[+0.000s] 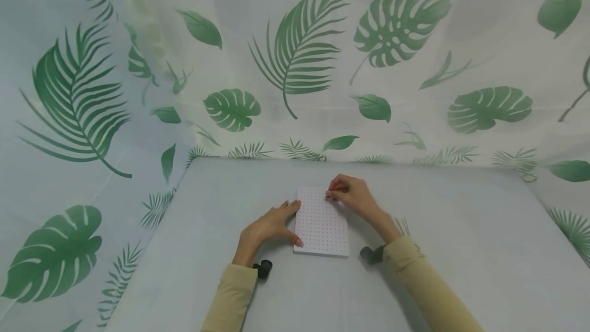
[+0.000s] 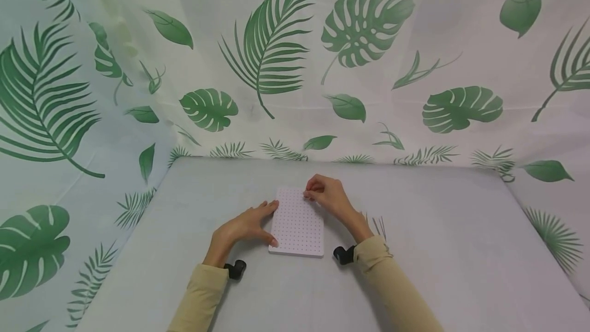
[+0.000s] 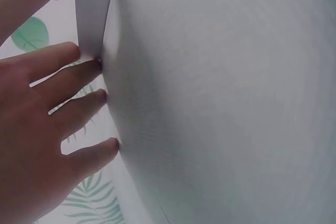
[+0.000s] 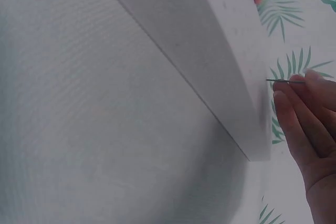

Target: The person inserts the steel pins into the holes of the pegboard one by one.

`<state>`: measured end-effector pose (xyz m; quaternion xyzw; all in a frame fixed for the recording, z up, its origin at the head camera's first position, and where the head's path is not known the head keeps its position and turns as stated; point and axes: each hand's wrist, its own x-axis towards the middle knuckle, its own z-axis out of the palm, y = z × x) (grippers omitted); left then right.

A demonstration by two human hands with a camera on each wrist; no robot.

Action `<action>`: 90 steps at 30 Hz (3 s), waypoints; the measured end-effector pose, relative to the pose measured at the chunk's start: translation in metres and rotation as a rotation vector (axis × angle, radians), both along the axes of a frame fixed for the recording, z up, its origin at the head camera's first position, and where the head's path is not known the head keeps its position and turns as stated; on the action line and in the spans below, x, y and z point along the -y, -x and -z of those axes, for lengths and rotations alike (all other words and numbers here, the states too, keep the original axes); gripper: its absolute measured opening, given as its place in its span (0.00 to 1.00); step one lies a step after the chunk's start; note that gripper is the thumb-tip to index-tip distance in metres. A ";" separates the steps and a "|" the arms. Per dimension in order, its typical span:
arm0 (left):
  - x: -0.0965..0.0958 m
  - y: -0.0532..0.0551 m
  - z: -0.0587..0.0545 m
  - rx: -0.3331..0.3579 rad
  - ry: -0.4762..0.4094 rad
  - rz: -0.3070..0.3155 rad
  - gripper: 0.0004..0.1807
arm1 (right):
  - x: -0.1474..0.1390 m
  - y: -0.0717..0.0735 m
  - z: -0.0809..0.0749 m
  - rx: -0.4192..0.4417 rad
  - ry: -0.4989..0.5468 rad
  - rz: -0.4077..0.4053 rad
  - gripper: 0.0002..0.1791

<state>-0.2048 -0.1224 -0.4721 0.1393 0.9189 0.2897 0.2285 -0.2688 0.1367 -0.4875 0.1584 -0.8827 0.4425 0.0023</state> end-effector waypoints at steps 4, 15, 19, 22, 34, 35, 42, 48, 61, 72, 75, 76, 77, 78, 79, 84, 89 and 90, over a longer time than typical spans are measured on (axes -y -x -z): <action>-0.001 0.000 0.000 -0.001 -0.011 0.000 0.59 | 0.001 -0.002 0.000 0.002 -0.020 0.011 0.08; -0.001 0.004 0.004 0.013 0.019 -0.004 0.60 | 0.000 -0.005 0.002 0.009 -0.030 0.015 0.09; 0.000 0.005 0.009 0.010 0.030 -0.006 0.60 | -0.003 -0.005 0.003 0.012 -0.037 0.010 0.09; 0.000 0.004 0.008 0.014 0.029 -0.006 0.59 | -0.006 -0.006 0.004 0.013 -0.051 0.009 0.08; -0.004 0.001 0.000 0.012 0.022 0.003 0.59 | -0.025 -0.014 0.001 0.017 -0.131 0.019 0.08; -0.004 0.001 0.001 0.012 0.020 0.000 0.59 | -0.028 -0.014 0.001 0.019 -0.135 0.018 0.08; -0.003 0.000 0.004 0.012 0.015 -0.004 0.60 | -0.043 -0.021 0.002 0.036 -0.180 0.033 0.10; 0.000 0.000 0.002 0.007 0.002 0.003 0.60 | -0.053 -0.025 0.004 0.056 -0.230 0.049 0.12; -0.001 0.002 0.002 0.012 0.003 0.012 0.59 | -0.081 -0.034 0.009 0.031 -0.250 0.035 0.14; -0.002 0.000 0.003 0.027 -0.030 -0.008 0.61 | -0.104 -0.047 0.006 0.005 -0.306 0.044 0.17; -0.002 0.000 0.003 0.028 -0.032 -0.012 0.61 | -0.110 -0.050 0.007 0.022 -0.322 0.053 0.18; -0.002 -0.001 0.003 0.029 -0.032 -0.013 0.61 | -0.112 -0.051 0.007 0.026 -0.326 0.057 0.19; -0.002 -0.001 0.003 0.030 -0.032 -0.014 0.61 | -0.113 -0.052 0.007 0.035 -0.328 0.059 0.19; -0.002 -0.001 0.003 0.031 -0.033 -0.016 0.61 | -0.115 -0.053 0.007 0.044 -0.327 0.061 0.19; -0.002 -0.001 0.002 0.031 -0.033 -0.017 0.61 | -0.116 -0.054 0.006 0.052 -0.330 0.063 0.20; -0.001 -0.002 0.002 0.033 -0.036 -0.019 0.61 | -0.118 -0.057 0.004 0.090 -0.341 0.063 0.22; -0.001 -0.001 0.002 0.032 -0.044 -0.015 0.61 | -0.119 -0.058 0.001 0.147 -0.363 0.059 0.29; -0.001 -0.001 0.002 0.032 -0.044 -0.015 0.60 | -0.120 -0.057 0.001 0.154 -0.367 0.058 0.30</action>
